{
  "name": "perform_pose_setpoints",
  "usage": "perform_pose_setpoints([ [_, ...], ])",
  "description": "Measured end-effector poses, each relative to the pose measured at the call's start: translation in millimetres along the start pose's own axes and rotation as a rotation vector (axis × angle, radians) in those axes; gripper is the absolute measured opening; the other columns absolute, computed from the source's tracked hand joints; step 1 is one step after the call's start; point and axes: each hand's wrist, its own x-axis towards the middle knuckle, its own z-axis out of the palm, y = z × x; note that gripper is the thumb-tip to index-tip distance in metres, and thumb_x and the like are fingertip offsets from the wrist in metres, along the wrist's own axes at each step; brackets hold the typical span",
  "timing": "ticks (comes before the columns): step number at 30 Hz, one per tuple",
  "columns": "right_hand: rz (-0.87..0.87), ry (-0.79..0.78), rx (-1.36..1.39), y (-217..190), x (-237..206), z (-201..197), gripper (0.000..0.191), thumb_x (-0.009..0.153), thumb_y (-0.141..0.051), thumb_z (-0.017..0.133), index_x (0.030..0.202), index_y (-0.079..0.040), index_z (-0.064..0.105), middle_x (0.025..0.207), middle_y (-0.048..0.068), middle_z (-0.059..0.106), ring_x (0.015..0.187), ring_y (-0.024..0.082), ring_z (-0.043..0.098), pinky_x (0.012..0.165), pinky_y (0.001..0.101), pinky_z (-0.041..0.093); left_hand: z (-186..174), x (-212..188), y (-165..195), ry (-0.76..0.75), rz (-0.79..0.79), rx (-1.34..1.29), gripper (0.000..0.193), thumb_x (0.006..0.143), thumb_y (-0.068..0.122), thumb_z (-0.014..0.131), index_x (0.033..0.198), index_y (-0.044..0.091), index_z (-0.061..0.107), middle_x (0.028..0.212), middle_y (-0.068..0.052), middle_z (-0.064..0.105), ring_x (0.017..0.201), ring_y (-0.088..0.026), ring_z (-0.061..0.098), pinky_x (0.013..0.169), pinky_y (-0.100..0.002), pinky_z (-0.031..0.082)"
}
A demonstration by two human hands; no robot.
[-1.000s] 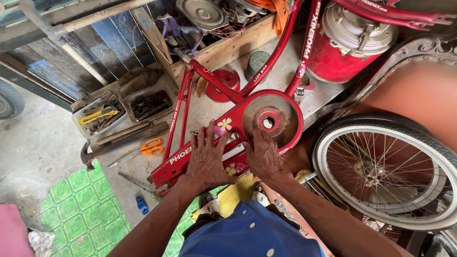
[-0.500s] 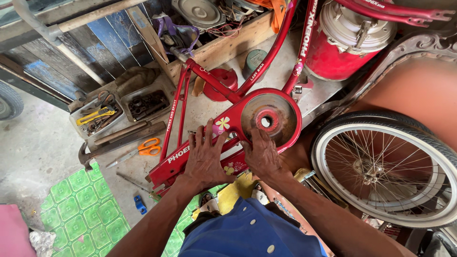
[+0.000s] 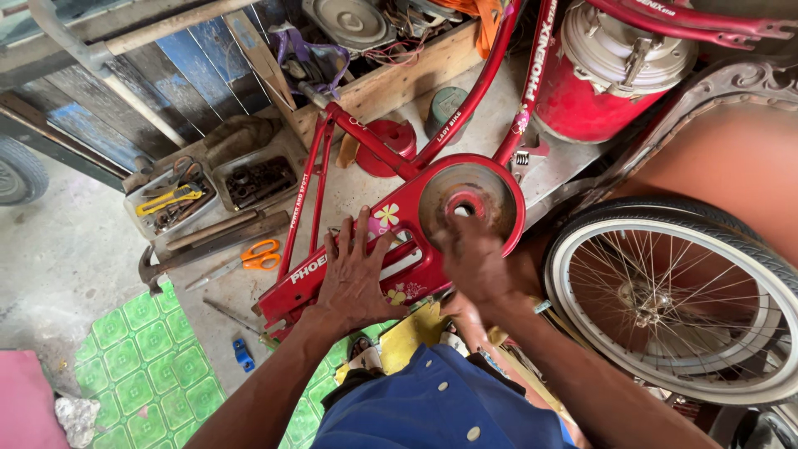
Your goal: The person works on the bottom bracket of a red bicycle frame, using a wrench to loosen and remove a component. They then wipe the area with a cloth.
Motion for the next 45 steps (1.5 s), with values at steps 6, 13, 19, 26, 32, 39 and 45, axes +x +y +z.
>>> perform_pose_setpoints([
  [6,-0.09,0.324,-0.127,66,24,-49,0.027,0.1,-0.023,0.069,0.115,-0.001,0.069,0.106,0.018,0.075,0.093,0.032,0.075,0.08,0.0394,0.062,9,2,2,0.052,-0.003,-0.001,0.13,0.049,0.075,0.085,0.157,0.024,0.032,0.166,-0.024,-0.004,0.151,-0.053,-0.005,0.116,-0.073,0.004],
  [13,0.371,0.064,-0.013,107,51,-52,0.045,0.088,-0.036,0.082,0.111,0.001,0.07,0.098,0.016,0.076,0.083,0.026,0.071,0.078,0.0382,0.058,39,19,32,0.496,0.016,-0.087,0.068,0.081,0.06,0.074,0.123,0.007,0.063,0.14,-0.025,0.045,0.133,-0.045,0.037,0.106,-0.067,0.029],
  [19,0.535,0.065,0.418,110,55,-46,0.035,0.088,-0.025,0.079,0.109,0.002,0.073,0.093,0.012,0.077,0.077,0.017,0.068,0.071,0.034,0.059,60,54,66,0.53,-0.108,-0.212,0.037,0.091,0.037,0.071,0.099,0.002,0.064,0.1,-0.019,0.064,0.101,-0.038,0.059,0.09,-0.052,0.046],
  [26,0.589,0.108,0.769,119,56,-47,0.026,0.087,-0.01,0.078,0.109,0.003,0.073,0.096,0.01,0.077,0.077,0.016,0.068,0.07,0.0333,0.06,65,65,81,0.566,-0.268,-0.344,0.036,0.09,0.033,0.072,0.103,0.0,0.065,0.092,-0.021,0.069,0.095,-0.041,0.062,0.086,-0.052,0.048],
  [32,0.63,0.148,0.894,126,56,-40,0.026,0.085,-0.005,0.076,0.11,0.002,0.072,0.097,0.009,0.076,0.079,0.016,0.069,0.071,0.0321,0.06,68,60,90,0.589,-0.34,-0.375,0.042,0.087,0.034,0.075,0.108,-0.002,0.066,0.103,-0.023,0.069,0.102,-0.041,0.06,0.091,-0.051,0.047],
  [39,0.561,0.145,0.979,127,51,-34,0.027,0.084,-0.001,0.076,0.111,0.002,0.071,0.103,0.01,0.077,0.088,0.018,0.071,0.082,0.0321,0.058,85,57,92,0.679,-0.397,-0.39,0.037,0.087,0.032,0.075,0.104,0.0,0.068,0.109,-0.019,0.07,0.113,-0.04,0.057,0.102,-0.051,0.041],
  [45,0.548,0.167,0.999,130,52,-45,0.028,0.085,-0.001,0.076,0.112,0.001,0.069,0.105,0.01,0.076,0.09,0.019,0.071,0.084,0.0336,0.059,94,69,105,0.706,-0.497,-0.41,0.036,0.081,0.032,0.078,0.103,0.004,0.07,0.111,-0.016,0.07,0.116,-0.037,0.057,0.104,-0.052,0.038],
])
